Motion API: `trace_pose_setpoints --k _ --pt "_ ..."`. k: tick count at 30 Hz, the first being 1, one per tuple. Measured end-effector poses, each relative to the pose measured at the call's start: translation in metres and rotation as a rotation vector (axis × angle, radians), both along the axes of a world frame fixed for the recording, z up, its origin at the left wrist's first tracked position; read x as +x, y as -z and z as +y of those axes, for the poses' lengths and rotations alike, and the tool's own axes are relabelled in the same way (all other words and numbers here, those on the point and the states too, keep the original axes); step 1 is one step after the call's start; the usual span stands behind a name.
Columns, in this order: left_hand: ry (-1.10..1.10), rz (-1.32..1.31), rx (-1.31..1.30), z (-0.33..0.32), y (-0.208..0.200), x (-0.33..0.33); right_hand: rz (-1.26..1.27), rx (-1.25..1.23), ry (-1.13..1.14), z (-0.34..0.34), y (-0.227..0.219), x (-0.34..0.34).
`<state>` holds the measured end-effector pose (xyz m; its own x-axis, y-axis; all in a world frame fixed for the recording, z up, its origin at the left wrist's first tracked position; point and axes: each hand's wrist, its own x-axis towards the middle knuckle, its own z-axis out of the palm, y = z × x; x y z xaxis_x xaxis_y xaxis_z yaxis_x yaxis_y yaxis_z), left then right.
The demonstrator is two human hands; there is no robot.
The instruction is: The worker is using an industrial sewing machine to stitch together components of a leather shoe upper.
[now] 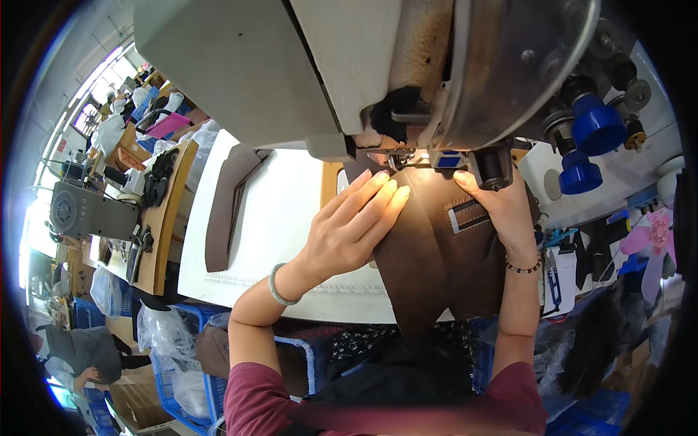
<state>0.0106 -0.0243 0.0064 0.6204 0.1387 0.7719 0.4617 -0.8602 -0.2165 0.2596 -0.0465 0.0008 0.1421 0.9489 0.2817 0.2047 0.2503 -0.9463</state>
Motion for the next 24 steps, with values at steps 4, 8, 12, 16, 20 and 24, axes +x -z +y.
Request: trace_pose_setpoints --k 4,8,12,16,20,24 --pt "0.002 -0.010 -0.009 0.001 0.000 -0.001 0.057 0.019 -0.029 -0.003 0.000 -0.004" --pt "0.030 -0.048 -0.057 0.004 -0.002 -0.001 0.098 -0.009 -0.065 -0.007 -0.001 -0.007" --pt "0.056 -0.051 -0.062 0.004 -0.002 -0.001 0.082 -0.015 -0.075 -0.009 -0.002 -0.011" --pt "0.094 -0.048 -0.084 0.010 -0.002 -0.004 0.239 0.017 -0.136 -0.014 -0.004 -0.016" --pt "0.147 -0.072 -0.067 0.016 0.002 -0.006 0.313 -0.119 -0.224 -0.018 -0.008 -0.009" --pt "0.156 -0.087 -0.048 0.022 0.005 -0.008 0.309 -0.288 -0.314 -0.024 -0.002 0.002"
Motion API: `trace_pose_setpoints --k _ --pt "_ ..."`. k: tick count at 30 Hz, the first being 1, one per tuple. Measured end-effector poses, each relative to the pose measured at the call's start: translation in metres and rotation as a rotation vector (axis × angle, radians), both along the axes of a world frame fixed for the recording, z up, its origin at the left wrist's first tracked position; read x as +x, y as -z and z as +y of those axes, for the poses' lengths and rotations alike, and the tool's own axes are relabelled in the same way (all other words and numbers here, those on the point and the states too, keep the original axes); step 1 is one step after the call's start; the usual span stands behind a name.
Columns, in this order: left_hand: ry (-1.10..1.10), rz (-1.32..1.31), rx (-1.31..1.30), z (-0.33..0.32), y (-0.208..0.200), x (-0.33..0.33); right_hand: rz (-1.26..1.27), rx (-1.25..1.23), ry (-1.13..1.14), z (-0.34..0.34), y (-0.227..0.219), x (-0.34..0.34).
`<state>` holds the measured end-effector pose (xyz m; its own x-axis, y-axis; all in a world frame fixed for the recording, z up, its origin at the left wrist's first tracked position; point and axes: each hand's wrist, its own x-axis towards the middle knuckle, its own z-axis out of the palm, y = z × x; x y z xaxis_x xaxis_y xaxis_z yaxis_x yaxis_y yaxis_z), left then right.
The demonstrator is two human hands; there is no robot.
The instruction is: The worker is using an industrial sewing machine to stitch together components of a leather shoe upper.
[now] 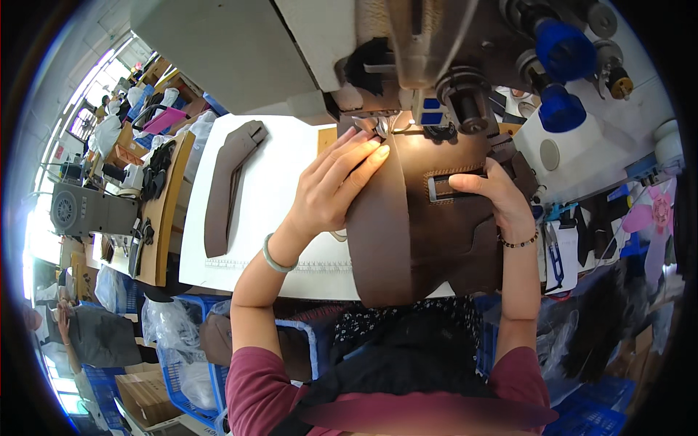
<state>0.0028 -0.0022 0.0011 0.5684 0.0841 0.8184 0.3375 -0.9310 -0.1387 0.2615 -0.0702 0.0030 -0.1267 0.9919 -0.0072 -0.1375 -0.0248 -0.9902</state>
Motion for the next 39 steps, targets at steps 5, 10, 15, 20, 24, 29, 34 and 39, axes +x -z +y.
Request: trace_pose_setpoints --k 5,10,15,20,24,29,34,39 --pt "-0.029 0.006 0.025 -0.001 0.003 0.000 0.148 -0.109 -0.015 0.002 0.017 -0.001" --pt "0.034 0.095 0.107 -0.016 0.003 -0.003 0.335 -0.147 -0.052 0.004 0.020 -0.002" --pt "0.049 0.142 0.043 -0.023 0.001 -0.002 0.385 -0.188 -0.081 0.004 0.020 -0.001" --pt "0.067 0.061 0.012 -0.025 0.005 0.003 0.338 -0.138 -0.049 0.006 0.028 0.002" --pt "0.059 0.054 0.034 -0.025 0.006 0.003 0.284 -0.109 -0.013 0.008 0.033 0.003" --pt "0.068 0.053 0.061 -0.024 0.006 0.003 0.335 -0.111 -0.022 0.006 0.031 0.004" --pt "0.079 0.041 0.065 -0.023 0.007 0.003 0.363 -0.127 -0.042 0.004 0.029 0.006" --pt "0.096 0.056 0.071 -0.023 0.007 0.000 0.273 -0.003 -0.048 0.009 0.038 0.009"
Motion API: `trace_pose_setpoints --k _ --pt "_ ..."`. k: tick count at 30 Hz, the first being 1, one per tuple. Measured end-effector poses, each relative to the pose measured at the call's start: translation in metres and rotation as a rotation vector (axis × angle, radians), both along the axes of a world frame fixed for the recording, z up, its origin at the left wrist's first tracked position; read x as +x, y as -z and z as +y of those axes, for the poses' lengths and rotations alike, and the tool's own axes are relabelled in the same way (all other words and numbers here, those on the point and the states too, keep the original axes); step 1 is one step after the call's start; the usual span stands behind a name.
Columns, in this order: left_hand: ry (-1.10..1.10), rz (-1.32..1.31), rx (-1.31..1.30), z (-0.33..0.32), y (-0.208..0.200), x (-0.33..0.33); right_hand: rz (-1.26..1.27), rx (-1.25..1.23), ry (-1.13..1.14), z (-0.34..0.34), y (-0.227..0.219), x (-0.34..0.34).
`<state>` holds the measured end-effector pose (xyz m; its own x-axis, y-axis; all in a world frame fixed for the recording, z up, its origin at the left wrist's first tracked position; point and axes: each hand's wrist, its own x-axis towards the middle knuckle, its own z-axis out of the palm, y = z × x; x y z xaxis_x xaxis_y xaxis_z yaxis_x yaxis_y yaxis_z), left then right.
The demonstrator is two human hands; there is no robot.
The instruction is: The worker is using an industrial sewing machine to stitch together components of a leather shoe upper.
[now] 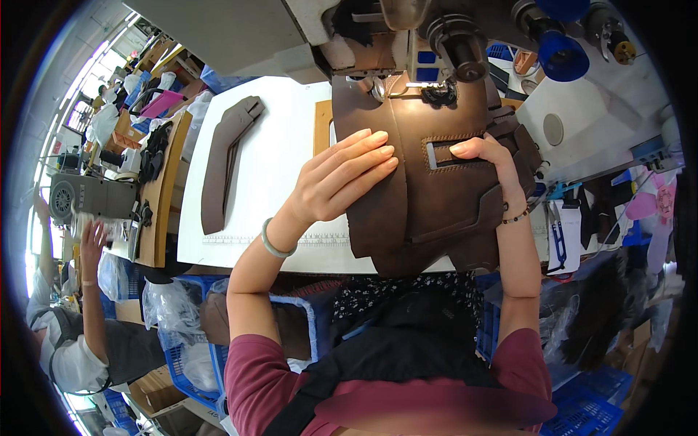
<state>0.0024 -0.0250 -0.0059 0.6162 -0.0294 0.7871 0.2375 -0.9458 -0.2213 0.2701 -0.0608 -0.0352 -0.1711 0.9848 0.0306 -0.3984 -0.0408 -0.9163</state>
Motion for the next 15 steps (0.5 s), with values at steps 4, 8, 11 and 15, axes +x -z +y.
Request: trace_pose_setpoints --k 4,8,11,15 --pt "0.021 -0.020 -0.010 0.001 0.004 0.000 0.013 0.012 0.014 0.002 0.006 0.001" --pt "0.077 -0.124 0.048 0.009 0.015 0.004 0.048 -0.036 0.017 0.001 0.003 0.000" --pt "0.056 -0.211 0.177 0.015 0.025 0.005 0.092 -0.112 0.025 -0.001 -0.001 -0.001" --pt "-0.217 -0.209 0.326 0.006 0.034 -0.005 0.057 -0.171 0.123 -0.003 -0.007 -0.005"
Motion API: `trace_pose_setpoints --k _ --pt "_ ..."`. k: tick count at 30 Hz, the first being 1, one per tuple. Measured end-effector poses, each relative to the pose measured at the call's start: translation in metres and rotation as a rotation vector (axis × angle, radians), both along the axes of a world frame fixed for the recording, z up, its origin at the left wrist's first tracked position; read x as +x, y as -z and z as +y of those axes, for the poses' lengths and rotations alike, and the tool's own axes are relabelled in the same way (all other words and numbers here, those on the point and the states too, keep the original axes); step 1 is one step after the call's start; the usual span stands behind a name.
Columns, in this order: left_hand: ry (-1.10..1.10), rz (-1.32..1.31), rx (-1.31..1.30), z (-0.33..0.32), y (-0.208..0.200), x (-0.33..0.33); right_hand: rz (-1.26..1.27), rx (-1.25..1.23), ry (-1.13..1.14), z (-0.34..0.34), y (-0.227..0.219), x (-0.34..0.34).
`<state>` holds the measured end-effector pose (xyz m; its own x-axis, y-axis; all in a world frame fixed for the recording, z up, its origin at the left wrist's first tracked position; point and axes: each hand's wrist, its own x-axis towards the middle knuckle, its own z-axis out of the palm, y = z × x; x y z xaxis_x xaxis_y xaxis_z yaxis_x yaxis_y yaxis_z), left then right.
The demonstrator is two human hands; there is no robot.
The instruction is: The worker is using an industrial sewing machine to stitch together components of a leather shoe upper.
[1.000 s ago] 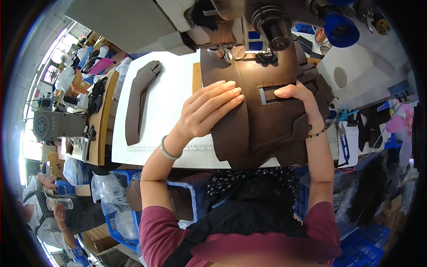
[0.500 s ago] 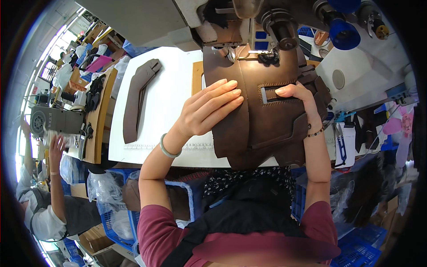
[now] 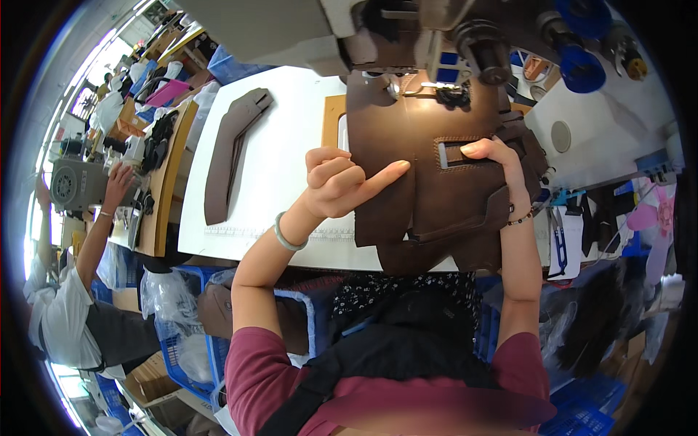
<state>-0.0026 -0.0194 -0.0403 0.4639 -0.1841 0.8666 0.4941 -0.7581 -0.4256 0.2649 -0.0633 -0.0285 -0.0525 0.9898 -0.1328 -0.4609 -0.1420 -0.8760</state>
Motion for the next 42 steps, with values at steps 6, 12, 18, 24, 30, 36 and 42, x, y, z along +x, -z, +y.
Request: trace_pose_setpoints --k 6,12,18,24,30,36,42 --pt "-0.088 -0.050 0.016 -0.005 0.007 0.000 0.033 0.000 -0.014 -0.006 -0.011 -0.007" --pt "-0.090 -0.071 -0.016 -0.009 0.012 -0.001 0.076 -0.019 -0.014 -0.003 -0.007 -0.004" --pt "-0.093 -0.064 -0.077 -0.013 0.014 -0.003 0.065 -0.034 -0.120 0.001 0.001 0.007" --pt "-0.082 -0.046 -0.118 -0.015 0.011 -0.004 0.010 0.019 -0.095 0.004 0.008 0.008" --pt "-0.066 -0.057 -0.121 -0.014 0.011 -0.003 -0.059 0.166 -0.086 0.003 0.011 0.008" --pt "-0.060 -0.085 -0.109 -0.014 0.016 -0.004 -0.110 0.125 -0.081 0.004 0.010 0.010" --pt "-0.011 -0.108 -0.152 -0.014 0.023 -0.015 0.029 0.021 -0.185 0.009 0.011 0.016"
